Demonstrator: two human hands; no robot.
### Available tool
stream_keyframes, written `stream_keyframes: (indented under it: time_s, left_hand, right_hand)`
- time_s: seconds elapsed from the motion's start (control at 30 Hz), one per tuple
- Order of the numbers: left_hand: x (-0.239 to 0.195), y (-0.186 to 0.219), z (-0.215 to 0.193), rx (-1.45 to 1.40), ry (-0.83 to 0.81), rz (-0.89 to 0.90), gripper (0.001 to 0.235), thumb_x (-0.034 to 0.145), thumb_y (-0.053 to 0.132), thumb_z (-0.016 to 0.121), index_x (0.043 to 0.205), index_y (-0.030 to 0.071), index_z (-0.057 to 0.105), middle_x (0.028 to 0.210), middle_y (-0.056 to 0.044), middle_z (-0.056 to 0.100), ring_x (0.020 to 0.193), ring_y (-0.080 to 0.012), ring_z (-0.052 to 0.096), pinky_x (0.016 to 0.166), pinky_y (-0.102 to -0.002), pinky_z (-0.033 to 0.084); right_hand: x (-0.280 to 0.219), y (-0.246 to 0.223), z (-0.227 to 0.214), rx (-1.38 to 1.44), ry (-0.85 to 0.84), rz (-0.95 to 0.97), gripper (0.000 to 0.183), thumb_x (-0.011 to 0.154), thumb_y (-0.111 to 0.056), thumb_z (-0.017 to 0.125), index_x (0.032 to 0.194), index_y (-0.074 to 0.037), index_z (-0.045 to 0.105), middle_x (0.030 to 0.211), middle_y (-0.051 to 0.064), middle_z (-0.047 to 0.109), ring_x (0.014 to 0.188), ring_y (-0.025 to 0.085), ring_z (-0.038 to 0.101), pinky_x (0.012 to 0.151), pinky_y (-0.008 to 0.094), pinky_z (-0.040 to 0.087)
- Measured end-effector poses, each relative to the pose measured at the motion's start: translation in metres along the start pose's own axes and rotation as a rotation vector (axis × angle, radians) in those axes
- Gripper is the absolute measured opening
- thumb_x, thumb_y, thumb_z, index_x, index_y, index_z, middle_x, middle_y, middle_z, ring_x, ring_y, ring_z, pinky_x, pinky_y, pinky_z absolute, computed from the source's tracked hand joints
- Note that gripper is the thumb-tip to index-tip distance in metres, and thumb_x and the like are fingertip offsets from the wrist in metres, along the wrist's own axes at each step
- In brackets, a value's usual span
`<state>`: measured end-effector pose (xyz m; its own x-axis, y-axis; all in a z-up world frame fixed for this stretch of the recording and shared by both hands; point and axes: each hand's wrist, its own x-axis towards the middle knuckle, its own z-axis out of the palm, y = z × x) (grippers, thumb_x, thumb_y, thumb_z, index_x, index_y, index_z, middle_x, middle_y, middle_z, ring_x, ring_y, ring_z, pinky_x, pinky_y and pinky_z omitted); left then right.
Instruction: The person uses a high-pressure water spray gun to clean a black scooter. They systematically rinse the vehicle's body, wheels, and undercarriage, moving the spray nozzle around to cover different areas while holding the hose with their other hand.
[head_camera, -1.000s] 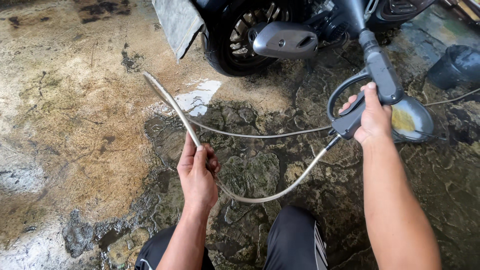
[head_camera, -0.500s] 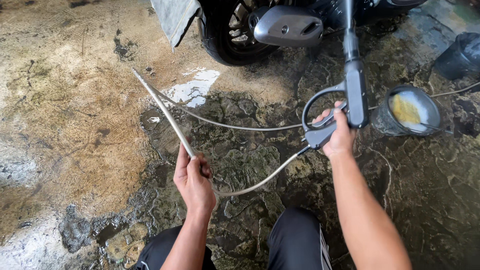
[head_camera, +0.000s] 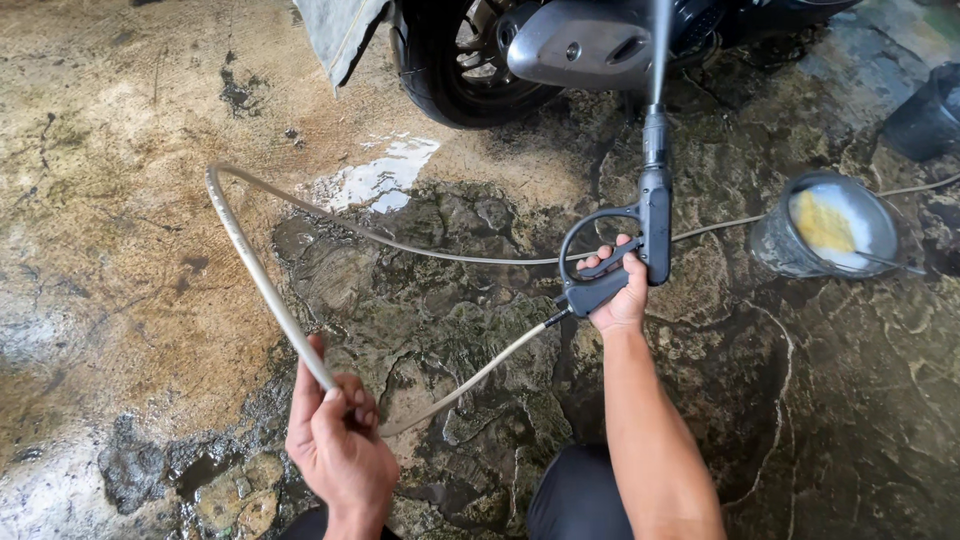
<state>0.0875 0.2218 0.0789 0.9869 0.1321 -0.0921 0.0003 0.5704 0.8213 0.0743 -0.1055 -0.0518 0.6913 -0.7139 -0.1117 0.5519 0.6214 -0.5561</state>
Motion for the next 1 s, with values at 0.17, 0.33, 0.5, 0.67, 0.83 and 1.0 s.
stream_keyframes:
  time_s: [0.17, 0.33, 0.5, 0.67, 0.83, 1.0]
  left_hand:
    - [-0.005, -0.004, -0.013, 0.047, 0.1, 0.024, 0.052, 0.072, -0.001, 0.036, 0.123, -0.001, 0.047, 0.053, -0.003, 0.038, 0.042, -0.0074, 0.035, 0.035, -0.017, 0.027]
    - [-0.002, -0.005, -0.022, 0.01, 0.152, 0.0, 0.055, 0.069, 0.0, 0.036, 0.123, -0.004, 0.046, 0.054, -0.003, 0.033, 0.044, -0.0074, 0.032, 0.036, -0.017, 0.022]
    - [0.003, -0.001, -0.03, 0.063, 0.175, 0.043, 0.054, 0.07, 0.004, 0.036, 0.122, -0.003, 0.047, 0.052, -0.002, 0.033, 0.039, -0.0069, 0.027, 0.031, -0.017, 0.02]
    - [0.001, 0.012, -0.02, 0.083, 0.096, -0.015, 0.048, 0.074, 0.001, 0.037, 0.121, -0.004, 0.049, 0.051, -0.001, 0.037, 0.039, -0.0066, 0.03, 0.032, -0.017, 0.023]
    - [-0.004, 0.01, -0.007, 0.123, -0.082, -0.199, 0.044, 0.082, -0.003, 0.042, 0.125, 0.002, 0.05, 0.062, -0.005, 0.053, 0.046, -0.0065, 0.037, 0.037, -0.015, 0.027]
    - [-0.009, -0.01, 0.005, 0.246, -0.336, -0.201, 0.048, 0.082, -0.001, 0.047, 0.129, 0.004, 0.043, 0.07, -0.007, 0.058, 0.048, -0.0099, 0.041, 0.038, -0.018, 0.032]
  right_hand:
    - [0.001, 0.019, -0.002, 0.026, -0.062, 0.038, 0.027, 0.073, -0.021, 0.057, 0.098, -0.014, 0.05, 0.078, 0.005, 0.05, 0.067, 0.018, 0.049, 0.072, 0.035, 0.042]
    - [0.003, 0.03, 0.001, 0.019, -0.121, 0.061, 0.026, 0.073, -0.023, 0.058, 0.097, -0.016, 0.051, 0.077, 0.002, 0.054, 0.066, 0.015, 0.052, 0.071, 0.033, 0.043]
    - [0.006, 0.042, -0.001, 0.081, -0.12, 0.138, 0.029, 0.072, -0.022, 0.06, 0.099, -0.015, 0.052, 0.077, 0.003, 0.053, 0.066, 0.016, 0.052, 0.07, 0.032, 0.043]
    - [0.006, 0.047, -0.001, 0.077, -0.15, 0.17, 0.029, 0.072, -0.023, 0.06, 0.098, -0.016, 0.052, 0.077, 0.003, 0.054, 0.066, 0.017, 0.053, 0.069, 0.034, 0.043]
    - [-0.006, 0.046, 0.01, -0.013, -0.16, 0.2, 0.028, 0.071, -0.025, 0.061, 0.097, -0.016, 0.054, 0.076, 0.003, 0.056, 0.066, 0.017, 0.054, 0.065, 0.033, 0.045]
    - [-0.013, 0.045, 0.006, -0.011, -0.172, 0.241, 0.03, 0.072, -0.025, 0.063, 0.098, -0.015, 0.052, 0.077, 0.003, 0.057, 0.065, 0.017, 0.055, 0.067, 0.035, 0.047]
